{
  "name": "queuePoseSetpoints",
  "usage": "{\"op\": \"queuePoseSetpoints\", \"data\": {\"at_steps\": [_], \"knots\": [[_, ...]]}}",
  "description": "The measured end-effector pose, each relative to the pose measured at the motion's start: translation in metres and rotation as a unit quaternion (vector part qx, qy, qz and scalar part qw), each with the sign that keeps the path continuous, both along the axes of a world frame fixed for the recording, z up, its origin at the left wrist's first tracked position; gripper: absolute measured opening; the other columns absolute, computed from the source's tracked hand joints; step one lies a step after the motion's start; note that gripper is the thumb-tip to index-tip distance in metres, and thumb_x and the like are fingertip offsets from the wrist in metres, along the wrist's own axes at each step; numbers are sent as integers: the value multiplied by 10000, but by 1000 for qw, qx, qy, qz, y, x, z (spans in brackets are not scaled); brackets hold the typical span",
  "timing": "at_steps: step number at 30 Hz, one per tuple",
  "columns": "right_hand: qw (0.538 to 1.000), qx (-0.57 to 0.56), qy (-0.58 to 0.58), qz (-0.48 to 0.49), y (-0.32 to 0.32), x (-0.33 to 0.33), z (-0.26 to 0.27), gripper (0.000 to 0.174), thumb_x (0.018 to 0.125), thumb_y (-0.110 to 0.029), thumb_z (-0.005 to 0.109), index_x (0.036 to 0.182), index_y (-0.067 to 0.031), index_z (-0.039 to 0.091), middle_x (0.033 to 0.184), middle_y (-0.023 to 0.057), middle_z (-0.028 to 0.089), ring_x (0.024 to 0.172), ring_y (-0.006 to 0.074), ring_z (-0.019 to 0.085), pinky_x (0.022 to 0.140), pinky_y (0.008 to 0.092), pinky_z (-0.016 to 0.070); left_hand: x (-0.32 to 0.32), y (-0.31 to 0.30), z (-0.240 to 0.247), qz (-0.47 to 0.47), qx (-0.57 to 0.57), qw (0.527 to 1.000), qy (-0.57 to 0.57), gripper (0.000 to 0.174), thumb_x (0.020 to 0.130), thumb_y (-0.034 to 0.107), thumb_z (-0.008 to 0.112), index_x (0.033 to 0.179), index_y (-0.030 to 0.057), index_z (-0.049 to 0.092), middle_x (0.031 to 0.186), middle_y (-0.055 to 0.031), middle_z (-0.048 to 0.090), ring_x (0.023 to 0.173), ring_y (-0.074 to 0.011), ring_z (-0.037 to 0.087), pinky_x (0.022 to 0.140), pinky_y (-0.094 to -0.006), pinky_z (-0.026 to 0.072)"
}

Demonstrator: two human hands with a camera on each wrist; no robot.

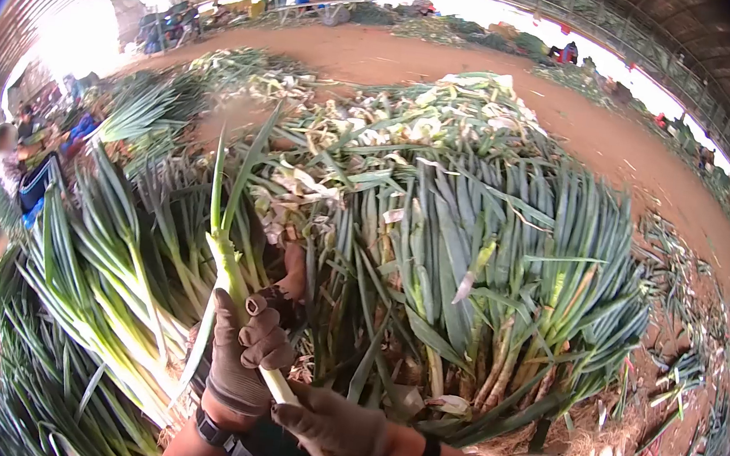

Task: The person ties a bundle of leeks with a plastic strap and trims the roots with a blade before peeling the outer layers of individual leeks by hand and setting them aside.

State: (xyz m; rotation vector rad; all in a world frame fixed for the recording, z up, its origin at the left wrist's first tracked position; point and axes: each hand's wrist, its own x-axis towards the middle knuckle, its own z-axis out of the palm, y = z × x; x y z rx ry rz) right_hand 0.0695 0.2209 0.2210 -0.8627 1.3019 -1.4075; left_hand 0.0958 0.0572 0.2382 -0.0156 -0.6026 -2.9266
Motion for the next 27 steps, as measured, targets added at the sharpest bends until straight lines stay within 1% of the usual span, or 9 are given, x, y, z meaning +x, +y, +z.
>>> {"op": "queuePoseSetpoints", "data": {"at_steps": [4, 7, 10, 13, 15, 21, 23, 26, 27], "knots": [[994, 27, 105, 30, 5, 22, -3, 485, 1001, -448, 447, 1191, -7, 519, 848, 88, 600, 786, 146, 591, 730, 290, 470, 26, -25, -8, 48, -61, 997, -29, 446, 910, 598, 515, 971, 158, 563, 585, 94, 393, 416, -33, 318, 433, -200, 291], [994, 36, -105, -2, 35, 52, -26, 479, 979, -393, 508, 1190, 37, 540, 806, 103, 649, 737, 155, 620, 700, 292, 482, 32, -68, -8, 153, 62, 986, -12, 388, 969, 488, 494, 1005, 108, 562, 617, 64, 402, 448, -50, 325, 455, -228, 315], [875, 42, -482, -19, 61, 71, -75, 397, 1004, -348, 474, 1105, 18, 591, 988, 97, 664, 849, 251, 659, 695, 322, 526, 42, -110, -17, 181, -37, 983, -24, 391, 977, 486, 482, 941, 106, 564, 612, 71, 396, 460, -44, 330, 445, -222, 305], [987, 148, 44, -44, 60, 76, 5, 456, 990, -458, 460, 1019, -41, 644, 841, 87, 676, 762, 246, 664, 649, 342, 505, 50, -140, -29, 269, -127, 951, -77, 404, 979, 472, 490, 957, 77, 569, 602, 80, 373, 426, -35, 289, 435, -218, 296], [978, 158, 132, -39, 67, 82, 11, 463, 967, -502, 477, 968, -76, 659, 750, 100, 654, 692, 269, 654, 612, 359, 491, 59, -175, -30, 173, -36, 983, -45, 394, 980, 461, 494, 950, 77, 577, 595, 83, 365, 431, -34, 292, 436, -213, 287], [939, 179, 287, -67, 89, 105, 5, 404, 940, -496, 521, 955, -122, 675, 708, 152, 625, 655, 331, 646, 564, 403, 482, 70, -197, -38, 198, -57, 964, -167, 406, 971, 472, 508, 952, 77, 599, 604, 67, 413, 433, -59, 342, 453, -240, 327], [926, 202, 311, -74, 109, 116, 1, 379, 943, -476, 520, 981, -133, 675, 719, 163, 626, 672, 338, 652, 564, 411, 485, 90, -278, -87, 293, -347, 882, -124, 390, 982, 453, 496, 949, 76, 591, 627, 28, 475, 433, -112, 395, 472, -268, 384], [904, 242, 315, -159, 163, 127, -6, 321, 962, -400, 519, 1152, -169, 636, 678, 125, 638, 634, 349, 645, 552, 415, 496, 183, -439, -79, 463, -449, 741, -187, 293, 984, 391, 511, 959, 103, 557, 697, 24, 495, 577, -90, 471, 522, -249, 413], [900, 276, 288, -174, 167, 126, -4, 356, 962, -388, 529, 1160, -102, 609, 701, 112, 645, 645, 294, 646, 579, 377, 495, 185, -423, -27, 530, -367, 734, -215, 384, 972, 422, 531, 1115, 65, 533, 701, 33, 481, 562, -79, 455, 518, -226, 390]]}}
